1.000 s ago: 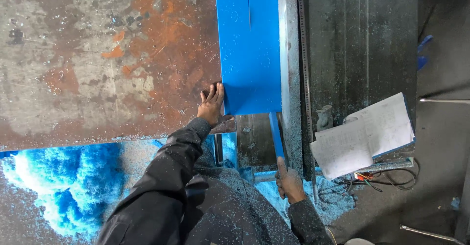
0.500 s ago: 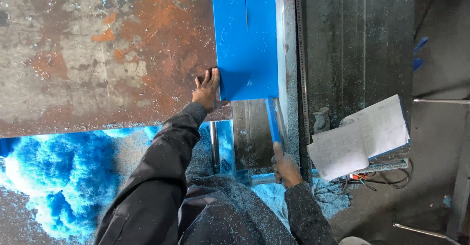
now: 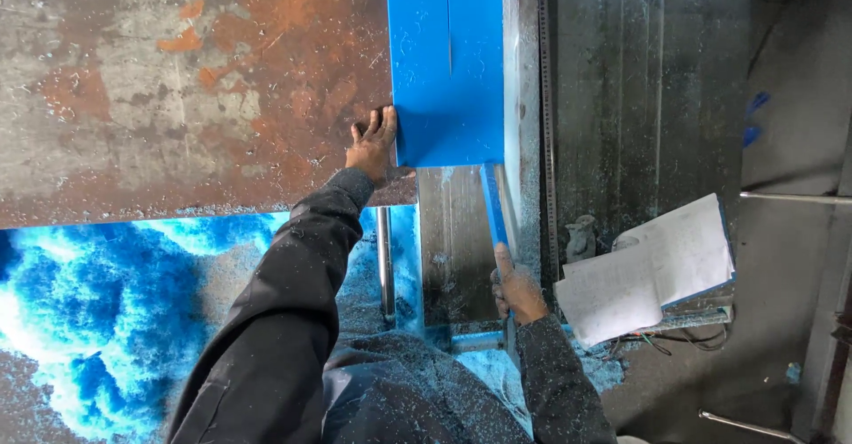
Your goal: Using a table saw to cut blue plastic sheets into smaller pieces.
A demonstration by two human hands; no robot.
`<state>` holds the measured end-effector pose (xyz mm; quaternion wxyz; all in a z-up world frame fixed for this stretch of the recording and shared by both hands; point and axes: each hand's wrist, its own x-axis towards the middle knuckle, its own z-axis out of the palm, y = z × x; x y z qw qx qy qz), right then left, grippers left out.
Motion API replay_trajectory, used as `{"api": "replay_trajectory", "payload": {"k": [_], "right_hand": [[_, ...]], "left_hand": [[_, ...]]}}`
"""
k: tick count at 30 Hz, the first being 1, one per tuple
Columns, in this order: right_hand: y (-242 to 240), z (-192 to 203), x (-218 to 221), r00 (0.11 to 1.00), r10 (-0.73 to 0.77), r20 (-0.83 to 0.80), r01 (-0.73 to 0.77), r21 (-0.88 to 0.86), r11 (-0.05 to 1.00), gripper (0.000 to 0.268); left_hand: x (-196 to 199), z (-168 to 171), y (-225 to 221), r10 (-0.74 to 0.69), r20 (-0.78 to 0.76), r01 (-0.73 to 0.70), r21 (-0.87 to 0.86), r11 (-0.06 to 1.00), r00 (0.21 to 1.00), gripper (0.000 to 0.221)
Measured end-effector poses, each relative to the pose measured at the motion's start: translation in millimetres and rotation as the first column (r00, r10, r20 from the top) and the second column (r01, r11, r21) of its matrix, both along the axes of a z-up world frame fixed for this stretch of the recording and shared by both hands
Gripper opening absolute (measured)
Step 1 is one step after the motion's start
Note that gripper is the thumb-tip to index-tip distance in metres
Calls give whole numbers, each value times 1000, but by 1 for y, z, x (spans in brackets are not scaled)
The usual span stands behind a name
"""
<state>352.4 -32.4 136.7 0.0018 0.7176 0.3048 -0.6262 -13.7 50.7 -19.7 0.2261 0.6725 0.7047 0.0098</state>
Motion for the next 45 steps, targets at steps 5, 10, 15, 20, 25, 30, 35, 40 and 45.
{"api": "replay_trajectory", "payload": {"k": [5, 10, 15, 20, 25, 30, 35, 40, 45], "right_hand": [[5, 10, 1, 1000, 28, -5, -28, 24, 999, 72], [15, 19, -2, 998, 63, -31, -62, 13, 998, 71], [25, 27, -8, 998, 70, 4, -69, -6, 998, 71], [36, 37, -16, 997, 69, 26, -69, 3, 998, 71], [48, 35, -22, 996, 82, 39, -83, 17, 996, 71], [59, 33, -28, 997, 72, 20, -73, 43, 996, 70], [72, 35, -35, 997, 81, 3, -81, 59, 995, 70], [99, 35, -51, 995, 98, 23, -100, 99, 990, 70], [153, 16, -73, 996, 90, 22, -92, 102, 991, 69]], "left_hand": [[-1, 9, 4, -3, 16, 3, -37, 999, 1000, 154], [-2, 8, 11, 34, 57, -29, -83, 996, 998, 154], [-4, 14, 13, 52, 65, -47, -75, 996, 997, 153], [0, 43, 19, 45, 33, -42, -71, 997, 998, 144], [0, 35, 25, 13, -10, -13, 76, 997, 1000, 126], [8, 55, 43, 89, -47, -84, 96, 992, 995, 115], [13, 82, 63, 120, -98, -129, -97, 987, 988, 113], [3, 14, 106, 91, -251, -101, -28, 994, 964, 97], [-25, 70, 130, 97, -276, -110, -32, 993, 956, 91]]}}
